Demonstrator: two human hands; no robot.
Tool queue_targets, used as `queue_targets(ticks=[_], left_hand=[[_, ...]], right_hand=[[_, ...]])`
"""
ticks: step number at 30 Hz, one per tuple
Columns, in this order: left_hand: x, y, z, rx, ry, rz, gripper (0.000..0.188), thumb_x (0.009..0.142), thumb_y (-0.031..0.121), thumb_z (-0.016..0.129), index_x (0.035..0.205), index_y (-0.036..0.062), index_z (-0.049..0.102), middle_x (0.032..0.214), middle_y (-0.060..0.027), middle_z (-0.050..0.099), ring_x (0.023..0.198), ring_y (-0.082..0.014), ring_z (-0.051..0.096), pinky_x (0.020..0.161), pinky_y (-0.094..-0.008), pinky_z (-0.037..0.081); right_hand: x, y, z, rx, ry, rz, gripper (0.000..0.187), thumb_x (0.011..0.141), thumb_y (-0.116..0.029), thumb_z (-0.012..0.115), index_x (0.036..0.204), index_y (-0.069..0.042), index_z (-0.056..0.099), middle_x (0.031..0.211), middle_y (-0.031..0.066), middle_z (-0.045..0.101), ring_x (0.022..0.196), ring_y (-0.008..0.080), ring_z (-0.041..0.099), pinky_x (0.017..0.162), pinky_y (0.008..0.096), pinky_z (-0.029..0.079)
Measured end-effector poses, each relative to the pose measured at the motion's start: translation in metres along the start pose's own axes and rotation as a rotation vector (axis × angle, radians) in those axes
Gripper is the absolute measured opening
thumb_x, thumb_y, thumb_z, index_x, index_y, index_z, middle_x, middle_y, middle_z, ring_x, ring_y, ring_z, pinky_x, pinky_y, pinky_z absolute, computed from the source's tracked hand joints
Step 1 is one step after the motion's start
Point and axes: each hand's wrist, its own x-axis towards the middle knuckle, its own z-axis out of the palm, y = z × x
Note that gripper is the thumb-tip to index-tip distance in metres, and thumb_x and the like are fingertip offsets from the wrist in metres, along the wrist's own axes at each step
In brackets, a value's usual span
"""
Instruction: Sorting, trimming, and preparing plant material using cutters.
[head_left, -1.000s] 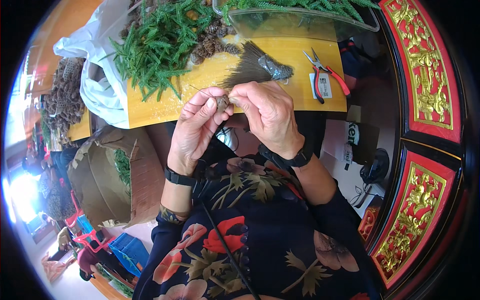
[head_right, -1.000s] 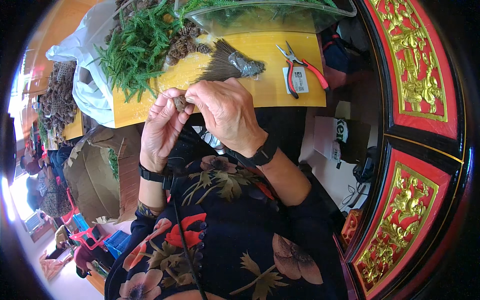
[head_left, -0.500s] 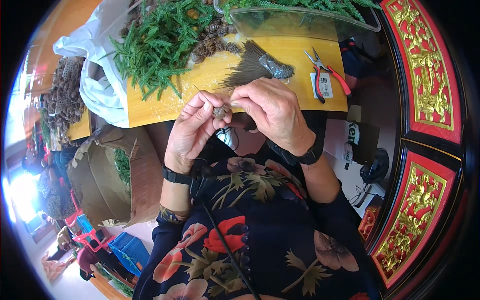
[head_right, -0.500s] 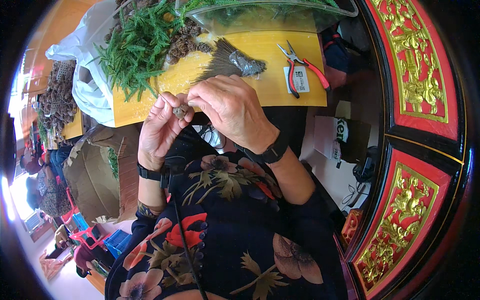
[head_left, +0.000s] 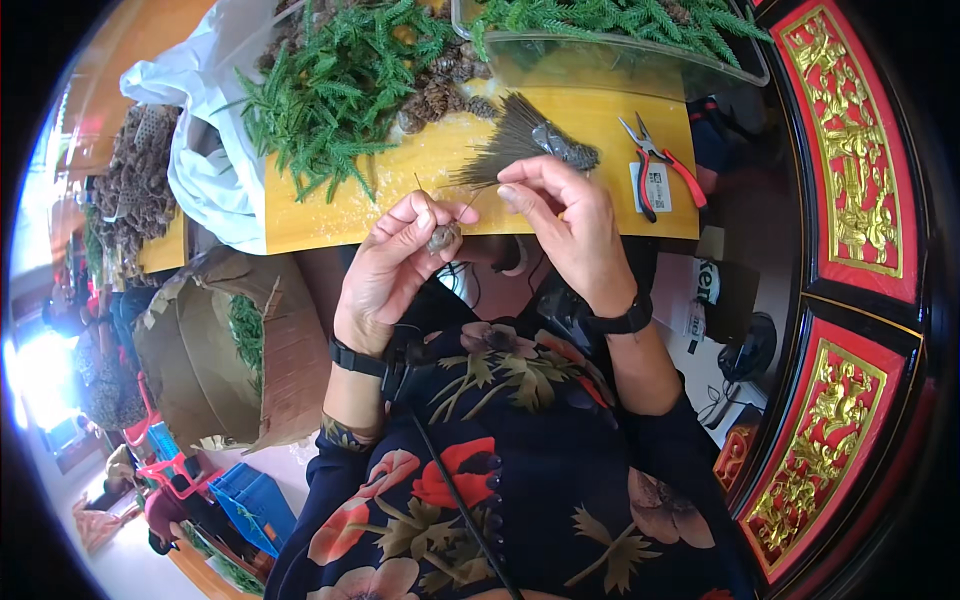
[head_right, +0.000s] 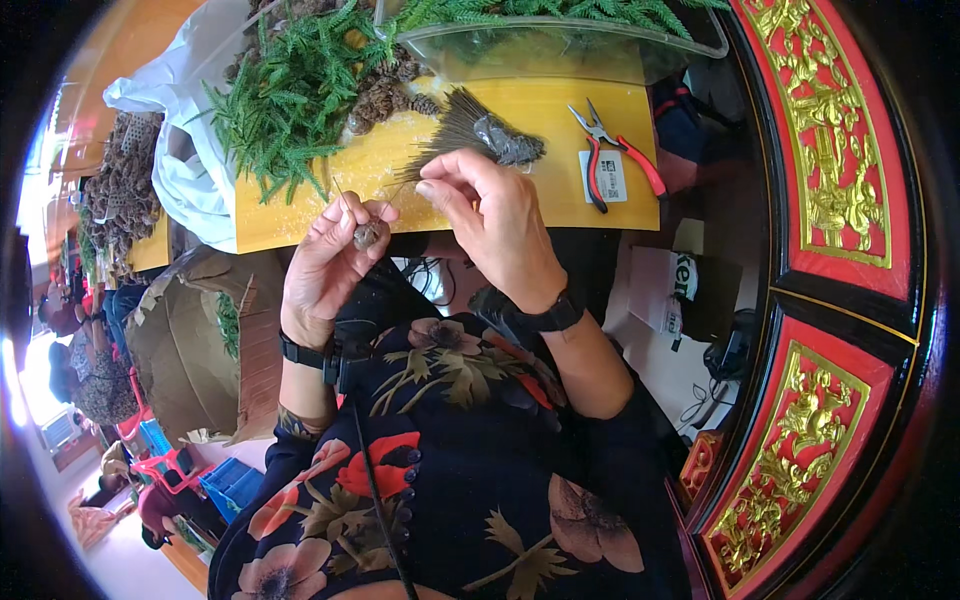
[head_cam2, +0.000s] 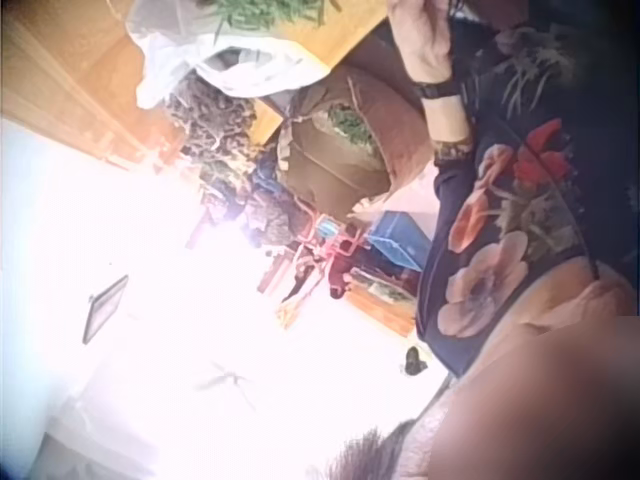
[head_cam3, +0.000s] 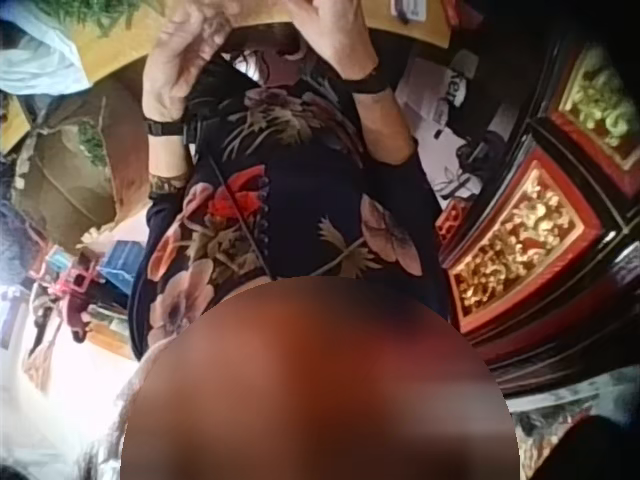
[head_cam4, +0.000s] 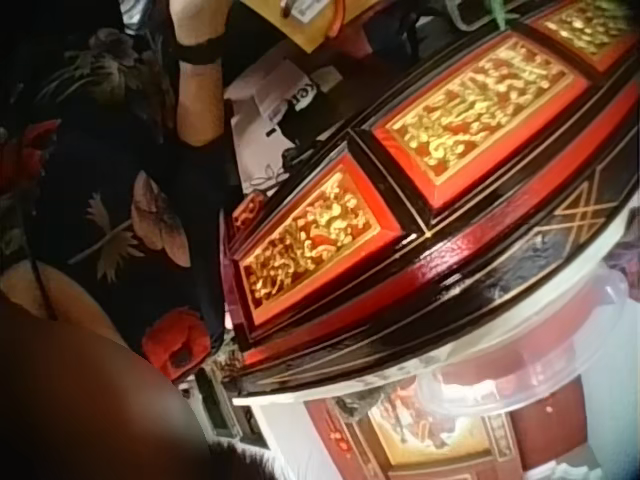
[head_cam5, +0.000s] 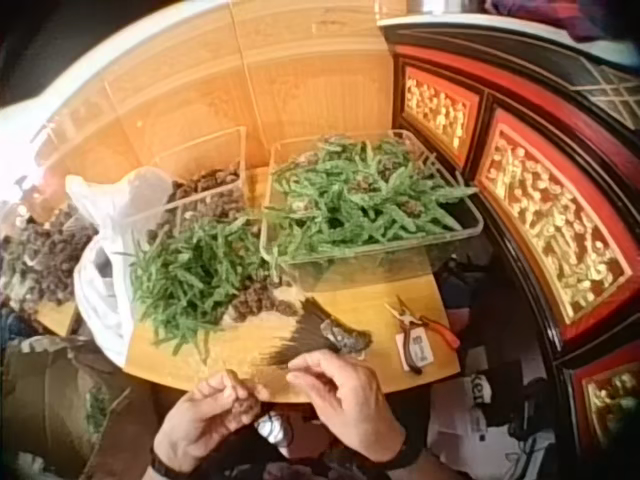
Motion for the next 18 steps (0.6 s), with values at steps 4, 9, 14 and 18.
queue_targets(ticks=[4,9,14,18], left_hand=[[-0.002,-0.003,0.004,0.001,0.084,0.037,0.012,0.096,0.016,0.057,0.095,0.0041,0.059,0.103,-0.0143,0.066,0.078,-0.0107,0.053,0.074,-0.0244,0.047],[0.000,-0.004,0.000,0.006,0.106,0.020,0.008,0.094,0.013,0.061,0.097,0.0058,0.059,0.100,-0.0114,0.067,0.075,-0.0095,0.054,0.070,-0.0226,0.048],[0.004,-0.005,-0.001,-0.046,0.093,0.019,0.009,0.092,0.007,0.062,0.100,0.0081,0.057,0.095,-0.0078,0.067,0.073,-0.0085,0.054,0.066,-0.0202,0.048],[0.003,-0.003,0.005,-0.020,0.112,0.028,0.011,0.092,0.005,0.061,0.101,0.0090,0.056,0.092,-0.0050,0.066,0.074,-0.0077,0.055,0.066,-0.0192,0.048]], right_hand=[[-0.002,-0.001,0.001,0.120,-0.203,0.223,0.016,0.095,-0.013,0.060,0.102,0.000,0.066,0.077,-0.0006,0.063,0.067,0.0034,0.053,0.057,0.0198,0.040],[-0.004,-0.005,0.007,0.294,-0.258,0.271,0.019,0.096,-0.014,0.059,0.105,0.000,0.066,0.078,-0.0007,0.062,0.066,0.0034,0.051,0.058,0.0188,0.040],[-0.002,-0.004,0.019,0.361,-0.225,0.319,0.017,0.093,-0.011,0.063,0.103,0.001,0.067,0.080,-0.0002,0.062,0.067,0.0032,0.051,0.058,0.0187,0.041],[0.005,-0.008,0.022,0.245,-0.244,0.248,0.014,0.090,-0.009,0.067,0.098,0.002,0.068,0.080,0.0000,0.060,0.067,0.0032,0.052,0.059,0.0191,0.042]])
